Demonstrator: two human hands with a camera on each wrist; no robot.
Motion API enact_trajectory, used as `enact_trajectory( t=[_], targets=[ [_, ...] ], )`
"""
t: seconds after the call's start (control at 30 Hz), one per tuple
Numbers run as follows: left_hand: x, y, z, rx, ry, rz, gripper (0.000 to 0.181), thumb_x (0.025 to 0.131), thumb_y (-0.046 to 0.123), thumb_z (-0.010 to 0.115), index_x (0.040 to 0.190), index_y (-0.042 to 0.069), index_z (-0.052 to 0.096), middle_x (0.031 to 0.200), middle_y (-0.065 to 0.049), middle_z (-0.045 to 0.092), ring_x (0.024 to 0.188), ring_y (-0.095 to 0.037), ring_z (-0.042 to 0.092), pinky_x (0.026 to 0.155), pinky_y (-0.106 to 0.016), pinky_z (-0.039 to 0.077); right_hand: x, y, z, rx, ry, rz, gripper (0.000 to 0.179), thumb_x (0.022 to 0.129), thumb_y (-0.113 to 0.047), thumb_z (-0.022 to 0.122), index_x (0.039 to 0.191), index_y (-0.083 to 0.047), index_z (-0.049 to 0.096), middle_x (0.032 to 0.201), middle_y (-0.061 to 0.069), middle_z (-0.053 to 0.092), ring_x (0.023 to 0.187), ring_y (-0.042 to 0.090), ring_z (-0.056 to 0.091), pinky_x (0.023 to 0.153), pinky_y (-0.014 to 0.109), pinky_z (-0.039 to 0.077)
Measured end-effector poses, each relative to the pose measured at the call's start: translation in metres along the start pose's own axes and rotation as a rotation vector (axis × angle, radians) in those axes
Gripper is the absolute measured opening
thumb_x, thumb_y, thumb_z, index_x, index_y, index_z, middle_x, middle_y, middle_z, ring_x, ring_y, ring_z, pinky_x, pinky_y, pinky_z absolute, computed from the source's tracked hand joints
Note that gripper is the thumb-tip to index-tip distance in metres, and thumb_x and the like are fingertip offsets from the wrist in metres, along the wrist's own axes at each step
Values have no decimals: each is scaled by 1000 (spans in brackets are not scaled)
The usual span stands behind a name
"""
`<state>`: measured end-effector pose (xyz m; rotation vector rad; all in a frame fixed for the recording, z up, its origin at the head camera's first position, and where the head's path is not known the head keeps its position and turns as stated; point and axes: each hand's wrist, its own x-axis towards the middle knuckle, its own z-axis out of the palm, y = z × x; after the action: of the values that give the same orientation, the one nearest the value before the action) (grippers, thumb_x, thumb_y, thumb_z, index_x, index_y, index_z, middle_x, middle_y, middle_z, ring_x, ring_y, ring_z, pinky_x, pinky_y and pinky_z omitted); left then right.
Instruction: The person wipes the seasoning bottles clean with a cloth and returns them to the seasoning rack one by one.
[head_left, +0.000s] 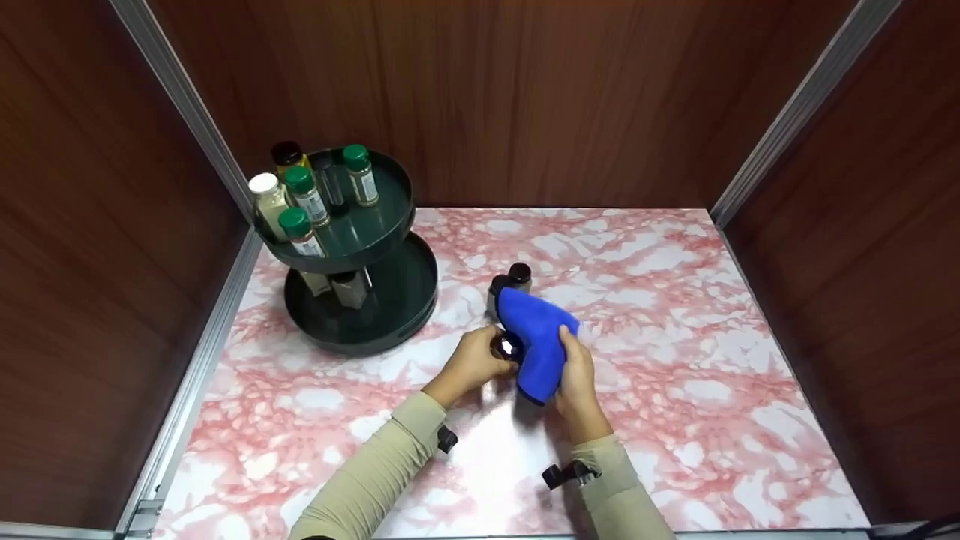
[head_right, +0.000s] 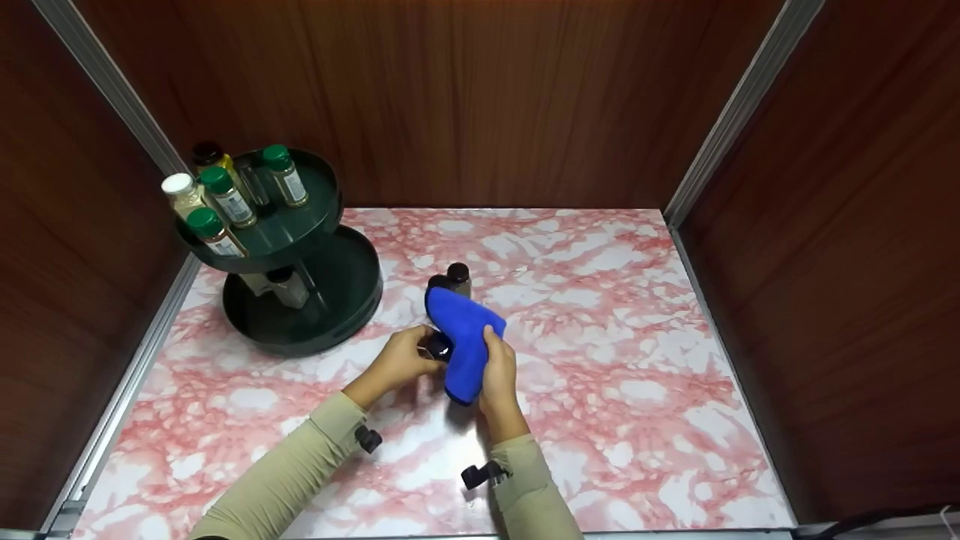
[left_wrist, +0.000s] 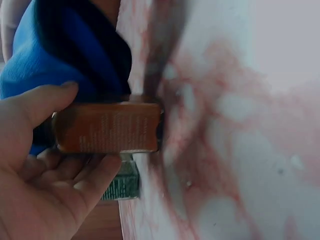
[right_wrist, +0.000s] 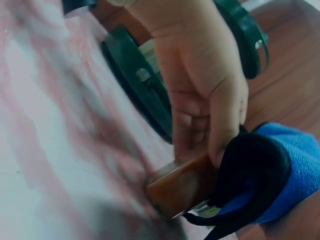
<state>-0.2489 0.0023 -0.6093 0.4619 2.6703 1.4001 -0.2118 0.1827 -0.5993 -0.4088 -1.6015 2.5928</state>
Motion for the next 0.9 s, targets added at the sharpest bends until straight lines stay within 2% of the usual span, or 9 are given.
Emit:
enact_trajectory(
  t=[0.1,0.27,0.43,0.53,0.67,0.77,0.9],
  targets=[
    [2,-1,-3,-35,-31,-7,46,70,14,89,110,3,70,99,-10,75,87,-17,66,82,-32,54,0,14,0,-81,23,8,53,105,-40,51,131,6,59,106,9,75,93,20,72,85,33,58],
    [4,-1,-5,-34,-55,3,49,71,14,90,115,3,71,111,-15,74,97,-20,65,91,-34,53,1,33,-2,-189,73,42,52,106,-38,52,128,7,62,103,10,75,90,19,72,83,32,58],
    [5,1,-7,-26,-63,-11,47,70,16,92,111,6,71,108,-15,75,91,-17,64,87,-34,53,0,20,1,-107,47,92,52,105,-40,52,132,5,58,105,10,74,93,22,72,85,35,58],
    [5,2,-7,-13,-61,-18,45,69,15,93,108,7,71,101,-13,75,84,-13,61,82,-31,53,-2,4,6,-5,14,77,53,106,-39,51,138,3,53,112,11,73,99,23,71,89,37,58],
    [5,1,-6,0,-48,-11,42,68,13,91,105,8,72,90,-7,73,77,-10,59,75,-29,52,-3,-8,12,50,-5,45,52,107,-35,49,142,4,50,117,11,72,103,21,71,93,36,57],
    [5,1,-6,3,-44,2,43,67,12,90,106,7,72,94,-10,75,81,-12,61,80,-30,52,-1,0,11,18,25,43,53,107,-35,48,140,6,52,113,9,73,100,18,71,91,33,57],
    [6,1,-6,-4,-52,2,47,68,14,90,110,5,72,107,-15,75,89,-16,62,86,-33,53,5,22,5,-62,77,71,49,106,-35,49,129,7,59,100,7,75,89,18,72,83,32,58]
  ],
)
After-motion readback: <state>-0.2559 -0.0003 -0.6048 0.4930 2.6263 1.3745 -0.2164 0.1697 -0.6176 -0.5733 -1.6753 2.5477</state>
